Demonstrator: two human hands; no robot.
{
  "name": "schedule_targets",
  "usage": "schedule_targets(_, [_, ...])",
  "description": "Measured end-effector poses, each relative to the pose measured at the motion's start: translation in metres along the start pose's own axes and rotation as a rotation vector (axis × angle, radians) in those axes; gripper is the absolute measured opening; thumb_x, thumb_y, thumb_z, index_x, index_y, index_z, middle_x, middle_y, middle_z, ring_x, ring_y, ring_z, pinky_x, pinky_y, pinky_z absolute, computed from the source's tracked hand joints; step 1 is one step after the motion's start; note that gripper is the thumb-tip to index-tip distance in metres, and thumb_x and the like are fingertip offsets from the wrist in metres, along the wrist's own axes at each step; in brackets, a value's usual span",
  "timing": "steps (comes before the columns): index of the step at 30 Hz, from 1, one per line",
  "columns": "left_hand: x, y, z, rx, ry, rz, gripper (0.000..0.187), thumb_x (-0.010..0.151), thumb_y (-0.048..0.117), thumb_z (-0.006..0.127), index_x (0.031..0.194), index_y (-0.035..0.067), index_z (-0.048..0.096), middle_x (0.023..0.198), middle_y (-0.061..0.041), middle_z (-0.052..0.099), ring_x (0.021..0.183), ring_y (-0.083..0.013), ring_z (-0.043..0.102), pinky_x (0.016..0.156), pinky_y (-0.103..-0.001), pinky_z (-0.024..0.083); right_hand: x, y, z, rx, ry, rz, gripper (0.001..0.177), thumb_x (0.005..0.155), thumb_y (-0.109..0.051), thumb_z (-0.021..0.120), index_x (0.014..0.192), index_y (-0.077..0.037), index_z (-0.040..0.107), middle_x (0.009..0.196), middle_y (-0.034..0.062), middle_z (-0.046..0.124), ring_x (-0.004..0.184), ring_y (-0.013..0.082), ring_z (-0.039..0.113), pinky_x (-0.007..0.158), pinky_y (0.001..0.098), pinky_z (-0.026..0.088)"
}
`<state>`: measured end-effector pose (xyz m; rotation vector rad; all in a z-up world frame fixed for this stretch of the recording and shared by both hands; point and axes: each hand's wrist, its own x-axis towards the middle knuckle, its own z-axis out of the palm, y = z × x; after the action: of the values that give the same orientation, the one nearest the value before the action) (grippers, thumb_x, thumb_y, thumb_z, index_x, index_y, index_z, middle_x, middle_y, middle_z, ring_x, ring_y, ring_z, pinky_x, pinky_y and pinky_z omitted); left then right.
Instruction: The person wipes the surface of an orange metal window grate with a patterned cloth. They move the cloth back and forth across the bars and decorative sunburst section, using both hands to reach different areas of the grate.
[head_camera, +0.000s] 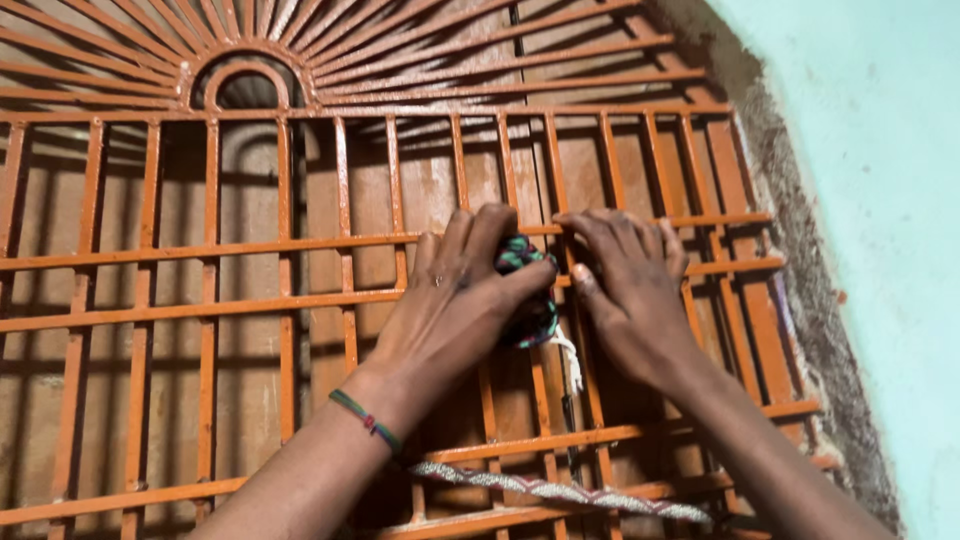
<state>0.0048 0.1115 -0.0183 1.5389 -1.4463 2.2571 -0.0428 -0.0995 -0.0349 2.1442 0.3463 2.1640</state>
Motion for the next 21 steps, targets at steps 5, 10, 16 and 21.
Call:
schedule_targets(5, [-0.013, -0.003, -0.003, 0.043, -0.044, -0.006, 0.036, 0.089, 0.013, 0.066, 0.117, 0.036, 0.071, 0.139, -0.015, 0.051, 0.126, -0.0346, 0.052, 0.103, -0.05, 0.049, -0.004, 0.0, -0.005, 0.003, -0.01, -0.016, 0.05, 0.101, -0.026, 0.049, 0.151, -0.021, 0.044, 0.148, 0.0099, 0.049, 0.145, 0.0279, 0.036, 0.124, 0.0568, 0.001])
schedule_targets(10, [-0.02, -0.005, -0.01, 0.082, -0.158, -0.054, 0.039, 0.092, 0.012, 0.065, 0.121, 0.037, 0.069, 0.147, -0.017, 0.048, 0.127, -0.0339, 0.052, 0.095, -0.047, 0.053, -0.006, 0.005, -0.002, 0.0, 0.003, -0.07, 0.05, 0.105, -0.028, 0.048, 0.154, -0.02, 0.042, 0.151, 0.0124, 0.047, 0.147, 0.0309, 0.034, 0.124, 0.057, 0.003])
schedule_targets(16, [-0.045, -0.022, -0.031, 0.216, -0.103, -0.026, 0.044, 0.088, 0.017, 0.065, 0.123, 0.043, 0.071, 0.149, -0.017, 0.048, 0.127, -0.0409, 0.049, 0.092, -0.048, 0.052, -0.007, 0.017, 0.002, 0.006, -0.018, -0.093, 0.05, 0.108, -0.031, 0.049, 0.156, -0.019, 0.039, 0.154, 0.0155, 0.045, 0.148, 0.0356, 0.032, 0.123, 0.0608, 0.004])
schedule_targets(21, [-0.063, -0.037, -0.053, 0.209, -0.144, 0.028, 0.029, 0.099, 0.017, 0.064, 0.125, 0.028, 0.07, 0.138, -0.02, 0.052, 0.129, -0.0381, 0.051, 0.101, -0.051, 0.051, -0.008, 0.017, -0.001, 0.099, -0.105, -0.018, 0.057, 0.102, -0.026, 0.054, 0.156, -0.021, 0.038, 0.155, 0.0154, 0.043, 0.144, 0.0334, 0.037, 0.126, 0.0583, 0.014])
